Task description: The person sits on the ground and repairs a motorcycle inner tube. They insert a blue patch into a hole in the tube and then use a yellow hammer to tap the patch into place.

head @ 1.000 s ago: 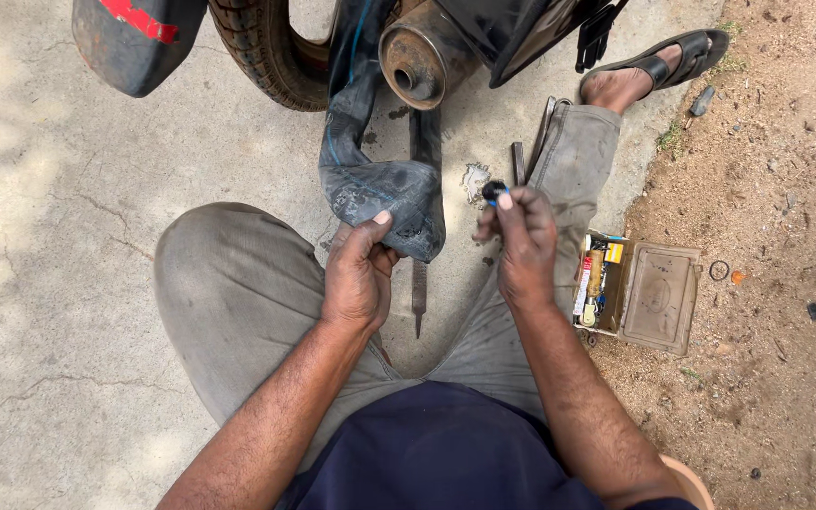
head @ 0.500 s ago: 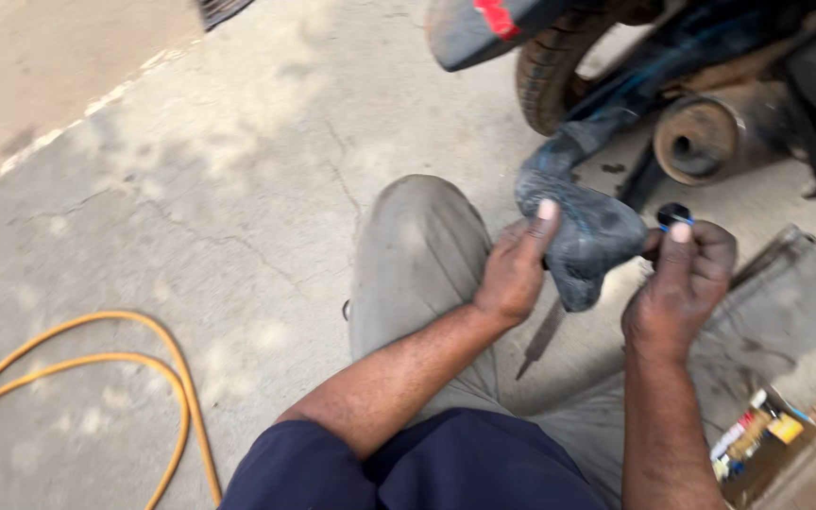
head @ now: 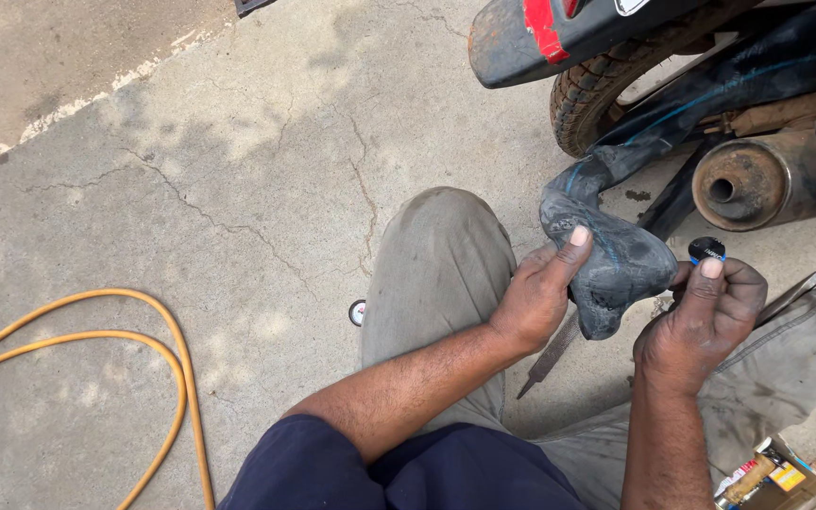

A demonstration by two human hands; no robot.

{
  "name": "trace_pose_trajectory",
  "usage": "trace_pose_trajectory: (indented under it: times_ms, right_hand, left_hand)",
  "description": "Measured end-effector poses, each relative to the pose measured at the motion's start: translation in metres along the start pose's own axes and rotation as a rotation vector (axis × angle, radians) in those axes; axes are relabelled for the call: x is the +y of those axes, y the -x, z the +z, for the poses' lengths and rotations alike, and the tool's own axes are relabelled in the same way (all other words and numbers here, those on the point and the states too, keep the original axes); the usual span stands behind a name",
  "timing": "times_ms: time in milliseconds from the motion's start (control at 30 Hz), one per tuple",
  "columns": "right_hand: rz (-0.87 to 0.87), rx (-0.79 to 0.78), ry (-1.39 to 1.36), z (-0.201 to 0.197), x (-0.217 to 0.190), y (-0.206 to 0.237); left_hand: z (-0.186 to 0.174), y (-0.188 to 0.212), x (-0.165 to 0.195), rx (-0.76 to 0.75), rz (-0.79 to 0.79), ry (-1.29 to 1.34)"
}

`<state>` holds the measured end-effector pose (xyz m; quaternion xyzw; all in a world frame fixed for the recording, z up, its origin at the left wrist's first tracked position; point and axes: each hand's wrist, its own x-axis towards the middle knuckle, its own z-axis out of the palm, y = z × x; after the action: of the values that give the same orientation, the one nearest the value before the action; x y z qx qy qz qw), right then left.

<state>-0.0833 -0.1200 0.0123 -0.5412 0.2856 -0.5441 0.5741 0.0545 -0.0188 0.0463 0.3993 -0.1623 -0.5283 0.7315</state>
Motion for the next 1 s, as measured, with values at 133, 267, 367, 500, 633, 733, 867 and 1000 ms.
trace_pose_trajectory:
  times_ms: [133, 267, 367, 500, 633, 733, 867, 1000]
  right_hand:
    - [0.021, 0.032, 0.056, -0.003, -0.009, 0.004]
    - [0.061, 0.071, 0.153, -0.006, -0.009, 0.012]
    - [0.074, 0.091, 0.212, -0.006, -0.009, 0.017]
    - [0.089, 0.143, 0.213, -0.002, -0.013, 0.018]
    - [0.083, 0.169, 0.214, -0.002, -0.017, 0.015]
    - [0.120, 0.169, 0.166, -0.005, -0.018, 0.012]
    - [0.141, 0.163, 0.075, -0.009, -0.017, 0.010]
    - [0.131, 0.140, 0.124, -0.011, -0.017, 0.010]
  left_hand:
    - [-0.002, 0.018, -0.004, 0.034, -0.167, -0.008]
    - [-0.016, 0.035, -0.013, -0.054, -0.130, 0.040]
    - [-0.023, 0.040, -0.017, -0.087, -0.191, 0.022]
    - [-0.020, 0.042, -0.016, -0.183, -0.278, -0.072]
    - [-0.009, 0.041, -0.016, -0.198, -0.293, -0.065]
    - [-0.007, 0.038, -0.017, -0.143, -0.336, -0.128]
    - [-0.012, 0.034, -0.018, -0.185, -0.350, -0.149]
    - [-0.016, 0.032, -0.019, -0.197, -0.417, -0.267]
